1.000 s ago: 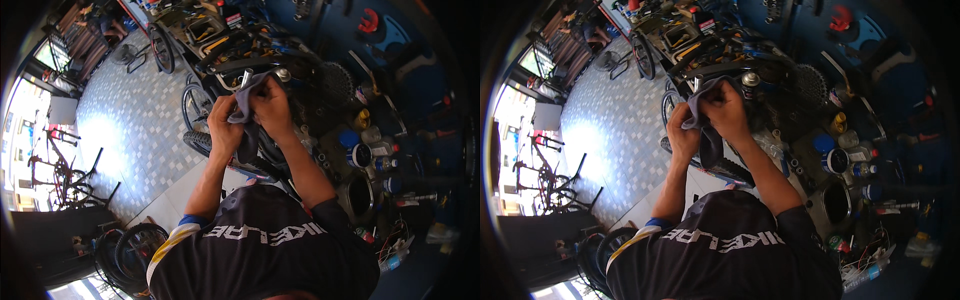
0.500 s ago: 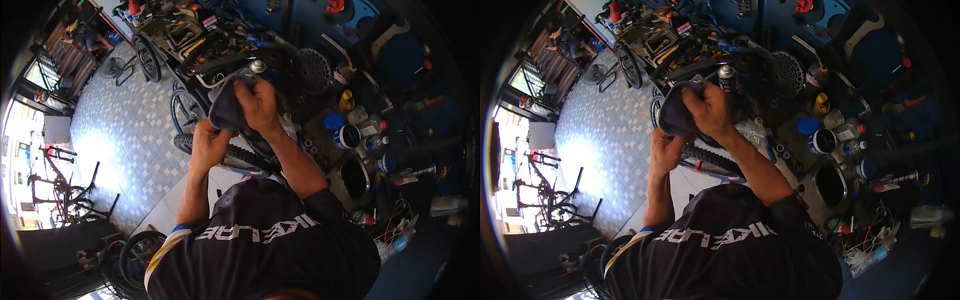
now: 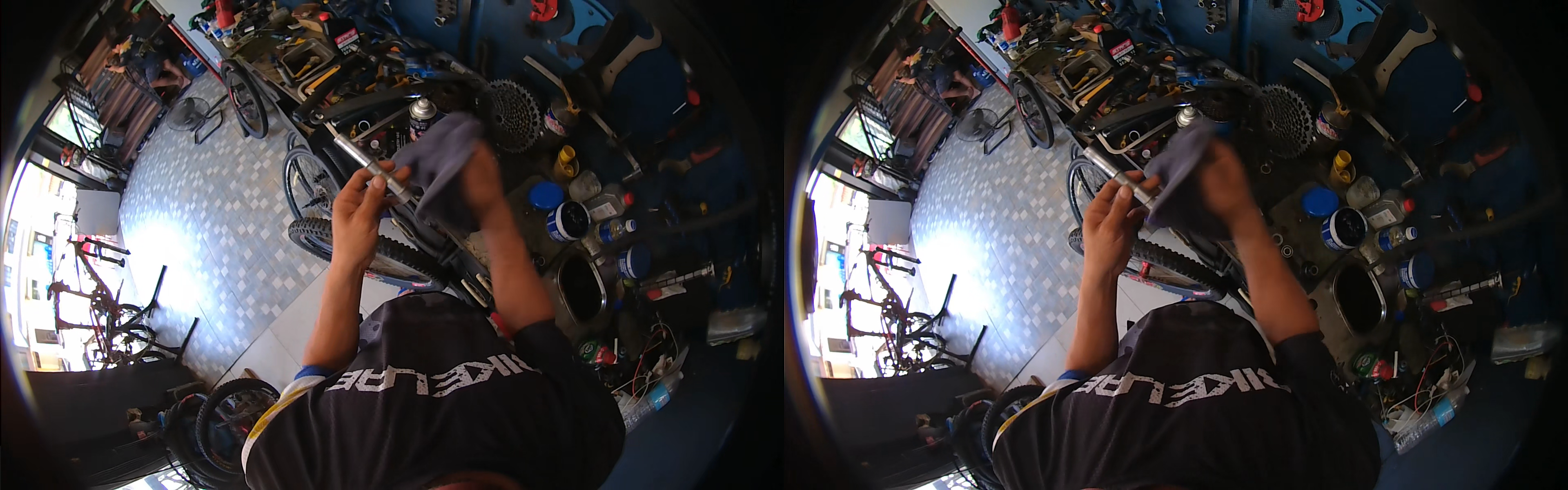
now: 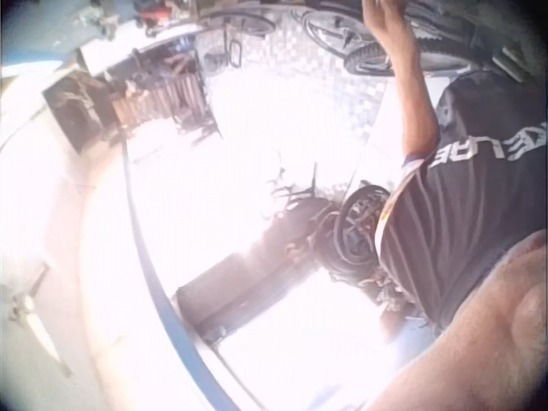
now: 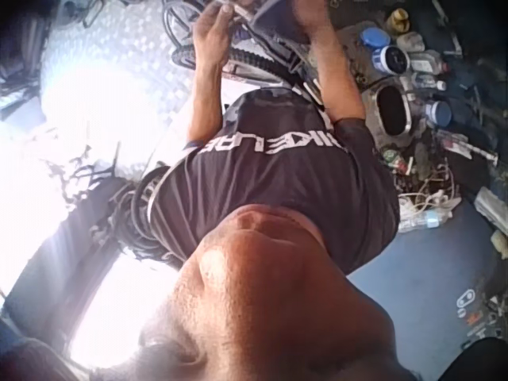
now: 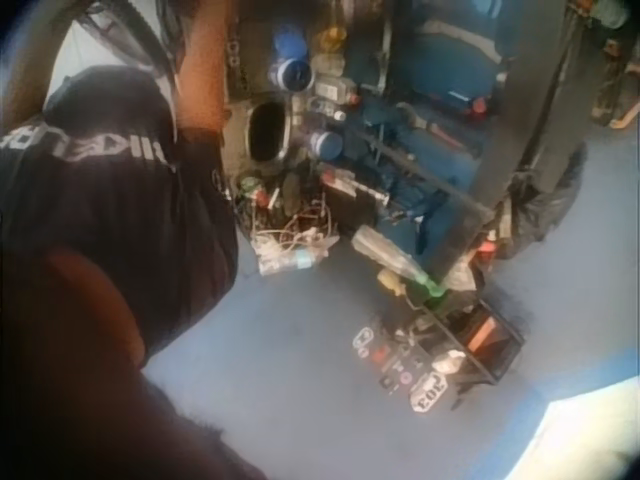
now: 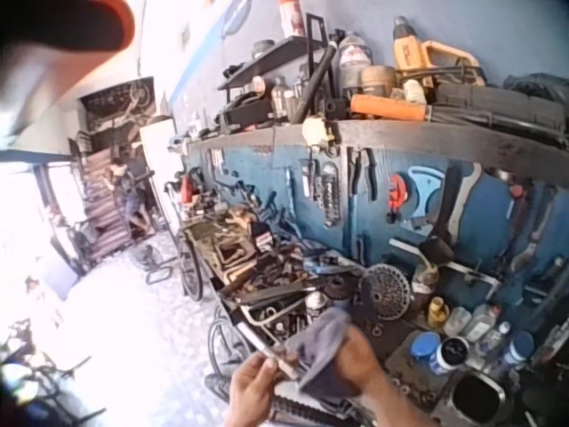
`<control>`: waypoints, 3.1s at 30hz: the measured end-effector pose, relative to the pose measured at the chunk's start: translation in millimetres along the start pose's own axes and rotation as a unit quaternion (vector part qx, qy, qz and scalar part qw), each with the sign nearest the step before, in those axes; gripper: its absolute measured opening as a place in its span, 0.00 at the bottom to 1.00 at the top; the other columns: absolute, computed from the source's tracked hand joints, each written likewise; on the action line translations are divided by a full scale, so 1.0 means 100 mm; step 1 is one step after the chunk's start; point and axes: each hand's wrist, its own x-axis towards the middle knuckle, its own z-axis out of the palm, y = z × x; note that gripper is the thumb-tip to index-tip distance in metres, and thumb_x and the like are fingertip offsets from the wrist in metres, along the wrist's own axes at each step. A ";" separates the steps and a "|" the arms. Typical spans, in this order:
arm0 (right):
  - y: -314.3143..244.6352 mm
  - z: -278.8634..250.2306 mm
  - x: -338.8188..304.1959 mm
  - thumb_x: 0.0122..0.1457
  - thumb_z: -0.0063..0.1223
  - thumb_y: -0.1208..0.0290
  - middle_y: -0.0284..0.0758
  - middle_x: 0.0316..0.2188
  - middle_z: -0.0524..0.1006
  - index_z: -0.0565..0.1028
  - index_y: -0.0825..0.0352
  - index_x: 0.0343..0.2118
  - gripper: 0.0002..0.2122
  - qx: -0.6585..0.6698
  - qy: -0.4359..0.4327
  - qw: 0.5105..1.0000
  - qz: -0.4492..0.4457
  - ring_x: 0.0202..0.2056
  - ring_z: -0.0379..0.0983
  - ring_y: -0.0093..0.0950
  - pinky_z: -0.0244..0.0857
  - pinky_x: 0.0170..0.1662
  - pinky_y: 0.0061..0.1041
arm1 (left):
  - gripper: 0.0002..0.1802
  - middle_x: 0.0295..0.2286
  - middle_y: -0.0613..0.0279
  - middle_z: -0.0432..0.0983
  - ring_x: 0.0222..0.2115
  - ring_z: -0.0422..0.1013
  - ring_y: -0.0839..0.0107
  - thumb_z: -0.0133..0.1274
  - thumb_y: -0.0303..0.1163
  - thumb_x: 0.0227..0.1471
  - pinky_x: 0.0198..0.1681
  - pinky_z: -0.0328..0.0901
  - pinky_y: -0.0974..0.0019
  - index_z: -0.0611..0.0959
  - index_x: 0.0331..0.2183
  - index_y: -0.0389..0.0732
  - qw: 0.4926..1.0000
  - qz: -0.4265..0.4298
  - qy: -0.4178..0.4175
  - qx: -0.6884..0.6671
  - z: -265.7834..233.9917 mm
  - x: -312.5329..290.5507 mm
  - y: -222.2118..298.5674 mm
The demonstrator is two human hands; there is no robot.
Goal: The person handles a bicycle wheel, removes a bearing from a plastic bag, and uses a metal tool to manipulate the bearing. They wipe the tool with a cloth and inspect the wheel hub and bearing components.
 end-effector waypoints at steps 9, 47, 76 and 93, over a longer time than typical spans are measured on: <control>-0.07 0.53 -0.39 0.69 0.54 0.58 0.51 0.27 0.79 0.71 0.71 0.36 0.17 0.006 0.023 0.987 0.156 0.33 0.77 0.54 0.68 0.34 0.48 | 0.15 0.31 0.68 0.82 0.32 0.73 0.82 0.51 0.33 0.66 0.37 0.68 0.74 0.85 0.44 0.31 0.905 -0.045 -0.119 0.406 -0.26 0.18 0.26; 0.11 0.20 -0.87 0.67 0.56 0.71 0.29 0.43 0.79 0.73 0.69 0.55 0.16 0.315 0.099 0.852 0.406 0.46 0.74 0.18 0.68 0.51 0.22 | 0.38 0.50 0.36 0.76 0.49 0.74 0.38 0.54 0.26 0.54 0.56 0.68 0.51 0.68 0.67 0.42 0.752 0.259 -0.089 0.600 -1.67 3.45 -0.44; 1.08 0.83 2.52 0.59 0.59 0.73 0.53 0.39 0.81 0.72 0.70 0.48 0.15 -0.061 0.327 0.943 -0.025 0.42 0.78 0.56 0.71 0.43 0.46 | 0.17 0.38 0.46 0.85 0.41 0.81 0.51 0.58 0.33 0.57 0.46 0.73 0.54 0.84 0.48 0.38 0.799 0.168 -0.043 0.576 -1.84 3.73 -0.52; 0.81 -0.04 -0.28 0.59 0.64 0.60 0.45 0.42 0.80 0.81 0.64 0.49 0.18 -0.044 0.037 0.971 0.233 0.44 0.79 0.44 0.72 0.49 0.39 | 0.45 0.35 0.53 0.87 0.38 0.79 0.66 0.29 0.59 0.73 0.51 0.68 0.63 0.89 0.39 0.31 0.901 -0.095 -0.189 0.379 -0.58 1.39 -0.93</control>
